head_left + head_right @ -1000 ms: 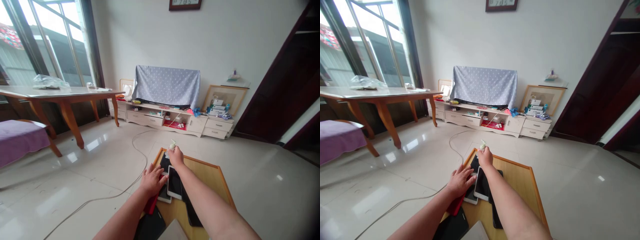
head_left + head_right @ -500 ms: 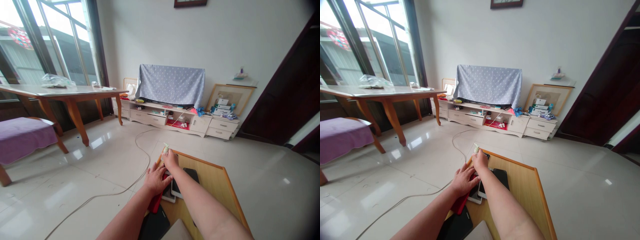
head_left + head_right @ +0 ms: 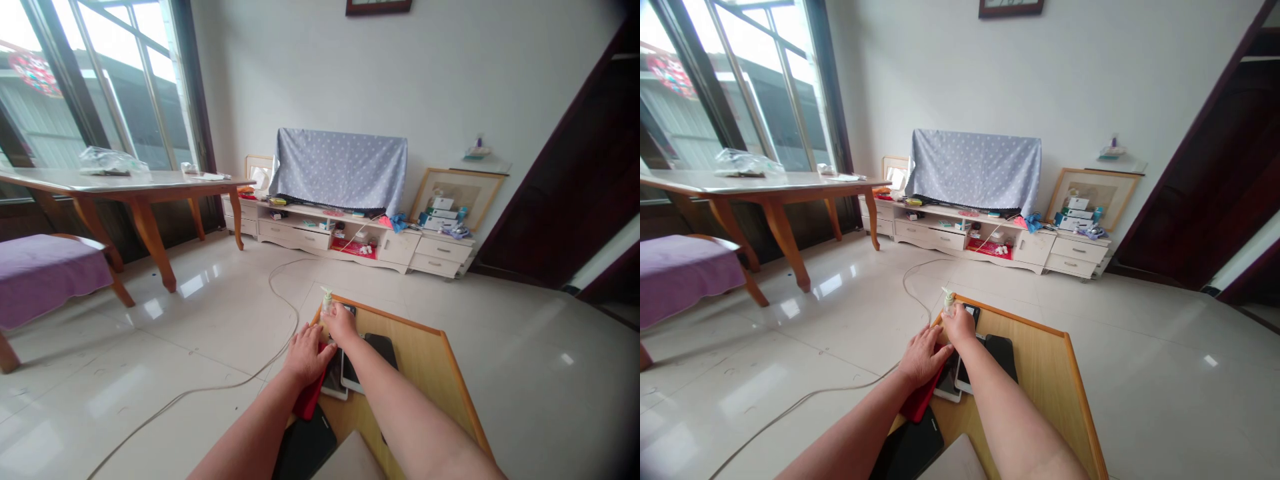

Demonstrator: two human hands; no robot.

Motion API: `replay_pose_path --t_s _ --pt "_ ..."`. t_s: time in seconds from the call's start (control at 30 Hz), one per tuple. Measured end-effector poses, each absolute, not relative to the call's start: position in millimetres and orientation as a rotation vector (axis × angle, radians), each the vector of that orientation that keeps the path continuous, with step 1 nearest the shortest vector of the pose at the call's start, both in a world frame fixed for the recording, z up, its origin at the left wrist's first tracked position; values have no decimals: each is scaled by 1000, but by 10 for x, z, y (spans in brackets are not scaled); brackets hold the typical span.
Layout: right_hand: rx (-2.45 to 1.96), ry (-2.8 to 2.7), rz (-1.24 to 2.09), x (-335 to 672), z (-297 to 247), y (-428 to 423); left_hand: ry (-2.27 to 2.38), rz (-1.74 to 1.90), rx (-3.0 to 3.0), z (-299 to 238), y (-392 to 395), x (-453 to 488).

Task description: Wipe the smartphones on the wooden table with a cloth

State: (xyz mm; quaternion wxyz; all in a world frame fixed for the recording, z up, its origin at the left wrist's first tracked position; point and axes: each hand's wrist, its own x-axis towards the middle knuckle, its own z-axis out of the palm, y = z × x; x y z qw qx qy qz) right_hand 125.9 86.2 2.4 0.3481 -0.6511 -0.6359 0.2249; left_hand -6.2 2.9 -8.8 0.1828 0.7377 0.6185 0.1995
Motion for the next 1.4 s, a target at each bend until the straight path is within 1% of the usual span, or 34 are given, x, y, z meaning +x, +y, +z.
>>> replay_pose_path --t_s 0.2,0.47,0.63,0.77,0.9,1.2,1.4 --pt "-1675 -1583 553 1533 140 637 1763 597 2025 -83 19 -71" --pt "-1664 -1664 474 1977 177 2 1793 615 1996 -10 -9 42" --pt "-1593 -1688 405 2256 161 -380 1939 692 1844 81 373 9" --pt "-1600 -1587 504 2562 60 -695 1954 747 1763 154 807 39" --pt "-1593 -1477 592 2811 -99 -952 1924 744 1755 164 1016 190" --pt "-1603 -1365 635 3037 -339 -1144 1959 588 1914 171 840 199" --pt "-1638 -1408 577 2983 -248 -1142 1944 568 1920 299 616 126"
